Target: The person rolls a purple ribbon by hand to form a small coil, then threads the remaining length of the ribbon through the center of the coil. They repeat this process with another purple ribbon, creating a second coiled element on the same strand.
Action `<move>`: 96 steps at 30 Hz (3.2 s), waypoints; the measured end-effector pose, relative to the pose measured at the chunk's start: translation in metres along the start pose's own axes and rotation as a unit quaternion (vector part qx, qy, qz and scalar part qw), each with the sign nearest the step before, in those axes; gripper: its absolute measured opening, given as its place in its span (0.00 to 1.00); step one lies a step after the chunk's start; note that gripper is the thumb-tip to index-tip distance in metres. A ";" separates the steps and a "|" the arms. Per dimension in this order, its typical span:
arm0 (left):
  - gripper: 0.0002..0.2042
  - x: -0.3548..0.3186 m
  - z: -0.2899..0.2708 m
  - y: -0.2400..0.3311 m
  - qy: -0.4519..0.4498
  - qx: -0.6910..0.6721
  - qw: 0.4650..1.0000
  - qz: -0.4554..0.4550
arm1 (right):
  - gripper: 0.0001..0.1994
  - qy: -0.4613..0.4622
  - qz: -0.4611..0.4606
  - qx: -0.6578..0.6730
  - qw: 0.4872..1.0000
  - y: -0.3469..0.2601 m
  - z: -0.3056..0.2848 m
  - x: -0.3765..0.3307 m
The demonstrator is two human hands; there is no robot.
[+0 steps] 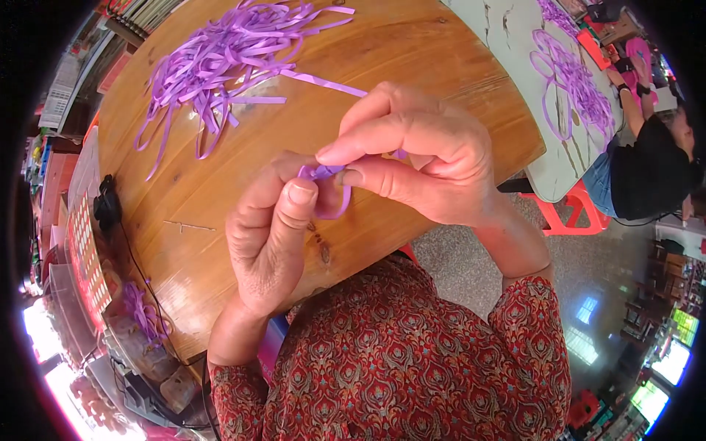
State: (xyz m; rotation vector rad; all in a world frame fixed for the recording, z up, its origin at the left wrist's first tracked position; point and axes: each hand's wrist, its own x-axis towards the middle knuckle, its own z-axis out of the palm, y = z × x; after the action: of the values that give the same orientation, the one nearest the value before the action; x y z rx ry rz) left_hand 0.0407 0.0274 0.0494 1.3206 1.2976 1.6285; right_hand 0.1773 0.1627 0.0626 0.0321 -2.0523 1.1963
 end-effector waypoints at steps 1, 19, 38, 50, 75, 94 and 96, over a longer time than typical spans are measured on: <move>0.07 -0.002 0.001 0.002 0.013 -0.015 1.000 -0.019 | 0.13 0.000 -0.008 -0.007 1.000 0.000 0.001 0.000; 0.05 -0.011 -0.014 -0.011 0.041 -0.110 0.992 -0.048 | 0.12 -0.007 -0.013 0.000 1.000 0.008 0.022 0.000; 0.02 -0.012 -0.024 -0.005 0.047 0.016 0.999 -0.010 | 0.13 -0.072 -0.089 -0.188 0.976 -0.001 0.023 0.008; 0.02 -0.016 -0.026 -0.004 0.021 0.053 0.996 -0.070 | 0.18 -0.228 -0.262 -0.298 0.889 0.002 0.016 0.024; 0.10 -0.003 -0.032 -0.033 0.083 -0.134 0.976 -0.148 | 0.13 -0.094 -0.010 -0.132 0.987 0.033 0.015 0.013; 0.09 0.002 -0.045 -0.073 0.142 0.266 0.954 -0.010 | 0.23 0.093 0.186 -0.712 0.671 0.030 -0.295 0.021; 0.08 0.002 -0.045 -0.071 0.127 0.244 0.961 -0.015 | 0.25 0.085 0.087 -0.671 0.731 0.042 -0.281 0.029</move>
State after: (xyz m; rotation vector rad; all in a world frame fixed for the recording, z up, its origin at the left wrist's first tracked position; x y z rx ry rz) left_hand -0.0090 0.0374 -0.0176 1.3860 1.9603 1.5514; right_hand 0.3061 0.4088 0.1292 -0.9287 -2.2951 -0.4307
